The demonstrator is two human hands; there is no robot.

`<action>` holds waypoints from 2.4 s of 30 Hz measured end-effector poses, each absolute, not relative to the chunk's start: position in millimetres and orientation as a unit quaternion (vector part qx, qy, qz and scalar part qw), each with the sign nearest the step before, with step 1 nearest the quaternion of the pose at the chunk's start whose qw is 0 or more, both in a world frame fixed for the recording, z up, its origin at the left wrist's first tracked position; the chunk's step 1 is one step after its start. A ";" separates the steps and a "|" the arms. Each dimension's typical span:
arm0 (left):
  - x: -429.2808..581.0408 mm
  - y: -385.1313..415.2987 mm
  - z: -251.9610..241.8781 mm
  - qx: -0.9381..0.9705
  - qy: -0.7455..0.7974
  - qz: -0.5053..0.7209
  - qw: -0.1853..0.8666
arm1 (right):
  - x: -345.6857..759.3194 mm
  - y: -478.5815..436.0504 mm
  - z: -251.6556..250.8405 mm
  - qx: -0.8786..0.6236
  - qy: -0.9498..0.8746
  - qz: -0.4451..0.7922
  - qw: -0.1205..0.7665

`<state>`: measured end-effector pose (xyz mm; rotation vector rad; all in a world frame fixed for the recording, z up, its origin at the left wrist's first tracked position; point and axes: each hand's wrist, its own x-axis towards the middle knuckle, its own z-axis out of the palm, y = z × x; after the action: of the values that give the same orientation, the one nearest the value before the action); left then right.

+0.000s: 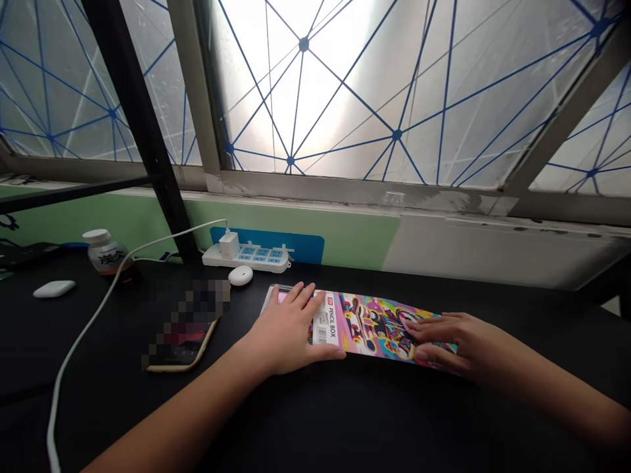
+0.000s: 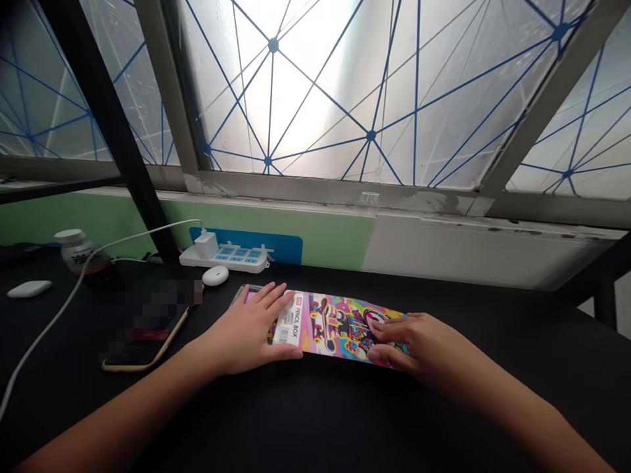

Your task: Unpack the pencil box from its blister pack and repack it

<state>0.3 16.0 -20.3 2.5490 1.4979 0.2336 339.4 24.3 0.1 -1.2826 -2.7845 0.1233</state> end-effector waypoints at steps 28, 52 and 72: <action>-15.2 32.9 -24.5 0.820 0.558 0.093 0.086 | 383.9 -35.7 -42.9 -0.390 -0.863 -0.253 0.197; 4.1 25.0 -34.0 0.827 0.544 0.140 0.020 | 205.8 -40.0 -27.5 -0.336 -0.919 0.201 0.052; 2.3 30.2 -31.4 0.828 0.544 0.132 0.041 | 229.5 13.2 -19.2 -0.274 -0.933 -0.071 0.221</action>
<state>2.3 30.2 -31.4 2.5353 1.6657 0.4046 229.5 13.2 -19.2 -0.7566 -2.5792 -0.1967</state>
